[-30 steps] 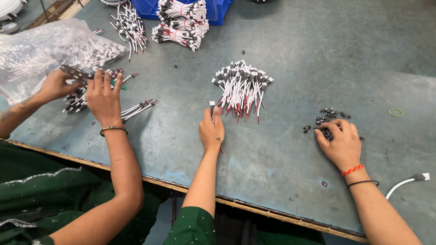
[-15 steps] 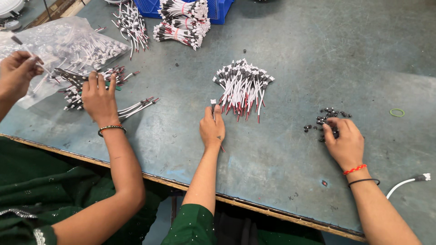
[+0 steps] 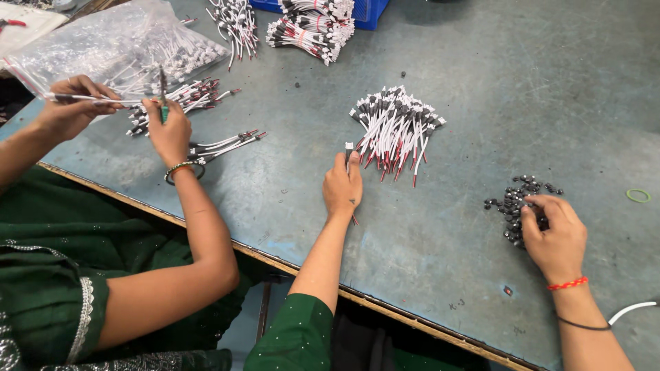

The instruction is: The person assembles small electronic components by inserting black cylindrical parts into white wire connectors. They repeatedly pick up a wire, insert a component, and place the finished unit into a growing pile on the table. Another person works nearby, trimming wires with scissors.

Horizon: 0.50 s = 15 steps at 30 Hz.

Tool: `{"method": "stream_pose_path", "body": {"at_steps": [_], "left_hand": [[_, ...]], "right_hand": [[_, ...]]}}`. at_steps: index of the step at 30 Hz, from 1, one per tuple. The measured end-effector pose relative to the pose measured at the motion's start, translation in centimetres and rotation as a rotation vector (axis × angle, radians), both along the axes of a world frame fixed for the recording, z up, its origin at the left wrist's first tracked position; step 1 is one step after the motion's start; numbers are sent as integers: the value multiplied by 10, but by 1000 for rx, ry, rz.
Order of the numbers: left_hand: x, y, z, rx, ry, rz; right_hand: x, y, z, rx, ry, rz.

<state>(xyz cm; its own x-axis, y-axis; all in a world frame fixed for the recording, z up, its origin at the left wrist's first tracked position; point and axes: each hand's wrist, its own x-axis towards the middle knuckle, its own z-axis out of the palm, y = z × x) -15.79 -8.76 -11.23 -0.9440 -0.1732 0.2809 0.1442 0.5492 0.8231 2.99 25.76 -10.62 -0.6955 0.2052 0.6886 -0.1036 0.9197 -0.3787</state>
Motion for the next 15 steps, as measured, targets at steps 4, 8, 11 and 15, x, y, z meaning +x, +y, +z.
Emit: {"method": "stream_pose_path", "body": {"at_steps": [4,8,11,15], "left_hand": [[1,-1,2,7,18,-7],[1,-3,2,-15,-1,3],[2,-4,2,-19,2,0],[3,-7,3,-25,2,-1]], "right_hand": [[3,2,2,-40,-83,-59],[4,4,5,135,-90,-92],[3,-2,4,228,-182,-164],[2,-15,2,324,-383,-249]]}}
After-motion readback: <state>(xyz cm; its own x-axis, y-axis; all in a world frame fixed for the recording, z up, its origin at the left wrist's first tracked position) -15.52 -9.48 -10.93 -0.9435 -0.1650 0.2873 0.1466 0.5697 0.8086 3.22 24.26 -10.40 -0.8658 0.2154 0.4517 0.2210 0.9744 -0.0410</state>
